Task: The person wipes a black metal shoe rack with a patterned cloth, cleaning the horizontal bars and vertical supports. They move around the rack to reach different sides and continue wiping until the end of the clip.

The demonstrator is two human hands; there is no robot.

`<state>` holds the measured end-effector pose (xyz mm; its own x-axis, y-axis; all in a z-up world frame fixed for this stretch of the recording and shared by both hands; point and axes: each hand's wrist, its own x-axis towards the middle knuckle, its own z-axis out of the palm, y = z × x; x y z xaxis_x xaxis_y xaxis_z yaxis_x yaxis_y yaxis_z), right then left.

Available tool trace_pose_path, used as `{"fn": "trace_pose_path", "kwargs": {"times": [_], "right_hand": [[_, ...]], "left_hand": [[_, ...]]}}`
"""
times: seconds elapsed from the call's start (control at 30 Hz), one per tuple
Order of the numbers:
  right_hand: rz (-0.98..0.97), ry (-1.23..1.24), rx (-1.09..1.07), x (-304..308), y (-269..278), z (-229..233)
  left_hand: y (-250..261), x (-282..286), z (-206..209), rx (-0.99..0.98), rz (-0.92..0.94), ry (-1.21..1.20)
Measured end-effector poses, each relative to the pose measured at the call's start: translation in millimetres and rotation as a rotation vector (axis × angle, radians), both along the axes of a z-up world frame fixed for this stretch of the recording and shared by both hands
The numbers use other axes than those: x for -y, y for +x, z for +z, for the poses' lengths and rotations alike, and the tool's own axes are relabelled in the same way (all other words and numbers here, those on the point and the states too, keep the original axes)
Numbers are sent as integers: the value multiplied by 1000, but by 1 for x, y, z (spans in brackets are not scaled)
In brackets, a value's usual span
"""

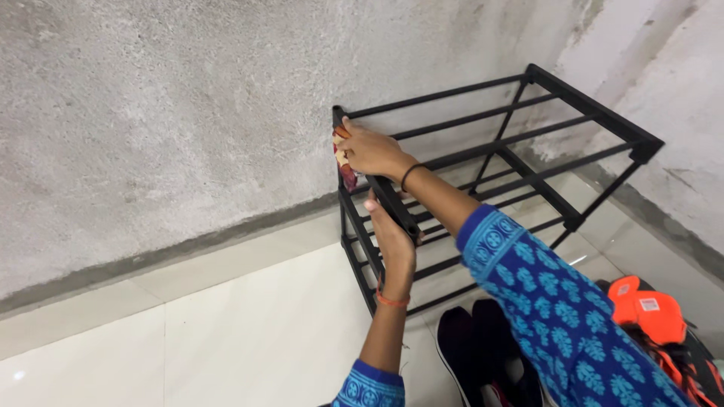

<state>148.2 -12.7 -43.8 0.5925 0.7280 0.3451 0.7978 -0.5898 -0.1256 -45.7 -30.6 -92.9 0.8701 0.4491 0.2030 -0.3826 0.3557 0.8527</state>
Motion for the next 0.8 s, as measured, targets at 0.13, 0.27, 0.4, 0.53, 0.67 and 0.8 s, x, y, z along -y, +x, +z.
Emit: {"fn": "trace_pose_path", "kwargs": {"times": [0.13,0.27,0.4,0.53,0.67,0.8], "right_hand": [[-50,31,-222,32,-52,6],[28,87,-330,68,-98,22],[-64,22,-425,96,-133,42],[76,223,-258,133,-173,39],[100,220,-61,140,-197,10],[129,392,-38,155,-195,-21]], "left_hand": [[20,-2,-24,-129,-41,-77],[38,-11,-45,80,68,28],[37,-46,-45,-167,-72,-154],[40,-79,-23,18,-61,-185],[54,-85,5,18,-151,-89],[71,-85,27,-10,-214,13]]}}
